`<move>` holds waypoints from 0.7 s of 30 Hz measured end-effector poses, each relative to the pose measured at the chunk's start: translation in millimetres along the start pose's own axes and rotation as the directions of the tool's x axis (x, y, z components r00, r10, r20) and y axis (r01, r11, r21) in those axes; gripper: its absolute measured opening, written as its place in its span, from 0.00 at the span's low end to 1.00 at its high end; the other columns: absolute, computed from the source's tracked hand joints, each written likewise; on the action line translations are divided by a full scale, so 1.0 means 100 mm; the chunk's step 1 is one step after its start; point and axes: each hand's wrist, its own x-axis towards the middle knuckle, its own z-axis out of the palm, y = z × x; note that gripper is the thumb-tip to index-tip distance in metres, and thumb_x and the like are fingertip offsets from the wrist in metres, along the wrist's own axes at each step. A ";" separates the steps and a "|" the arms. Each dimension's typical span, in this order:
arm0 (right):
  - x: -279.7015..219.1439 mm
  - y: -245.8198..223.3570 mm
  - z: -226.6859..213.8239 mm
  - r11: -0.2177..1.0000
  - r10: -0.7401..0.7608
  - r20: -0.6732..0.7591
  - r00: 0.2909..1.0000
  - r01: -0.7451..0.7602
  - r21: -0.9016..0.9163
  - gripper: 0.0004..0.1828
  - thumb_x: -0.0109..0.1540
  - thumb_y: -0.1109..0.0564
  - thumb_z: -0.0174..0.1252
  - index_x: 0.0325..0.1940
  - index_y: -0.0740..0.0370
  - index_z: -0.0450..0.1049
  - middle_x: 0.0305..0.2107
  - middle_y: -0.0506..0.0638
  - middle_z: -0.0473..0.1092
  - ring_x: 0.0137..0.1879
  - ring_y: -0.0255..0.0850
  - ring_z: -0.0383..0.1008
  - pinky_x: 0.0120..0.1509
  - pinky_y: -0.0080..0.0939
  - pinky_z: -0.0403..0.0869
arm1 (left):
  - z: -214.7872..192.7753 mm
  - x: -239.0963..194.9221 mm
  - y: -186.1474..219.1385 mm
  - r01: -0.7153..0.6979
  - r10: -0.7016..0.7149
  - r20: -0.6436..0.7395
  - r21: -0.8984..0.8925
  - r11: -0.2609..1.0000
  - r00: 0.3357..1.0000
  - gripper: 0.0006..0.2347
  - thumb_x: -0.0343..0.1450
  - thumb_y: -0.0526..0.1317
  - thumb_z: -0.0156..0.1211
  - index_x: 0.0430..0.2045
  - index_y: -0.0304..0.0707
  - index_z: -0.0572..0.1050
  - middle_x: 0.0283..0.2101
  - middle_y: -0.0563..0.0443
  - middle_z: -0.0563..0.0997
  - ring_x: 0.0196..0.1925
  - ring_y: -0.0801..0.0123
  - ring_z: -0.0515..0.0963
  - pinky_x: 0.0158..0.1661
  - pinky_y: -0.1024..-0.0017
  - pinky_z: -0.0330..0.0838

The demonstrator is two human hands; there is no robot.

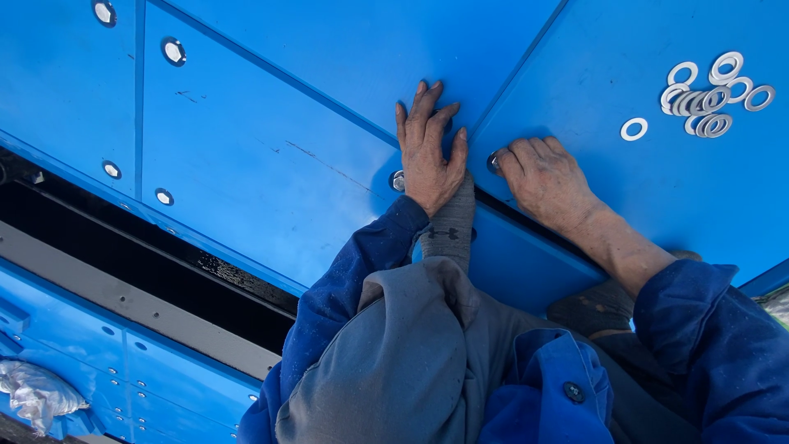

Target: The person assembles blue plastic mold panels by inserting bolts and tightening nuts by hand. They move along the panels, aligning holes and securing fasteners across multiple sections.

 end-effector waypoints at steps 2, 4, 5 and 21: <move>0.03 0.04 -0.02 0.999 -0.043 0.045 0.998 0.045 -0.031 0.09 0.67 0.56 0.58 0.48 0.63 0.75 0.38 0.53 0.70 0.44 0.45 0.73 0.52 0.48 0.73 | 0.00 -0.01 -0.01 -0.016 0.016 0.001 -0.008 1.000 1.000 0.13 0.78 0.43 0.57 0.57 0.47 0.73 0.74 0.50 0.61 0.82 0.56 0.52 0.82 0.42 0.36; 0.05 0.07 -0.04 0.994 -0.085 0.091 0.992 0.091 -0.062 0.11 0.67 0.57 0.57 0.50 0.64 0.75 0.39 0.53 0.70 0.45 0.45 0.74 0.54 0.48 0.74 | 0.01 -0.01 -0.02 -0.033 0.033 0.001 -0.017 0.999 0.999 0.13 0.79 0.43 0.56 0.58 0.47 0.72 0.75 0.49 0.60 0.82 0.56 0.51 0.83 0.42 0.36; 0.07 0.08 -0.05 0.991 -0.102 0.145 0.984 0.113 -0.073 0.12 0.65 0.58 0.57 0.52 0.62 0.75 0.40 0.53 0.70 0.46 0.45 0.74 0.55 0.47 0.74 | 0.02 -0.02 -0.03 -0.035 0.035 -0.005 -0.011 0.999 0.999 0.13 0.79 0.43 0.56 0.58 0.47 0.72 0.75 0.50 0.60 0.82 0.56 0.51 0.83 0.42 0.36; 0.08 0.04 -0.06 0.985 -0.144 0.272 0.952 0.164 -0.051 0.13 0.64 0.58 0.55 0.51 0.61 0.73 0.45 0.54 0.70 0.53 0.45 0.73 0.61 0.48 0.73 | 0.04 0.01 -0.03 -0.075 0.075 -0.014 0.037 0.997 0.997 0.13 0.78 0.43 0.58 0.57 0.45 0.73 0.73 0.47 0.62 0.82 0.55 0.51 0.81 0.39 0.35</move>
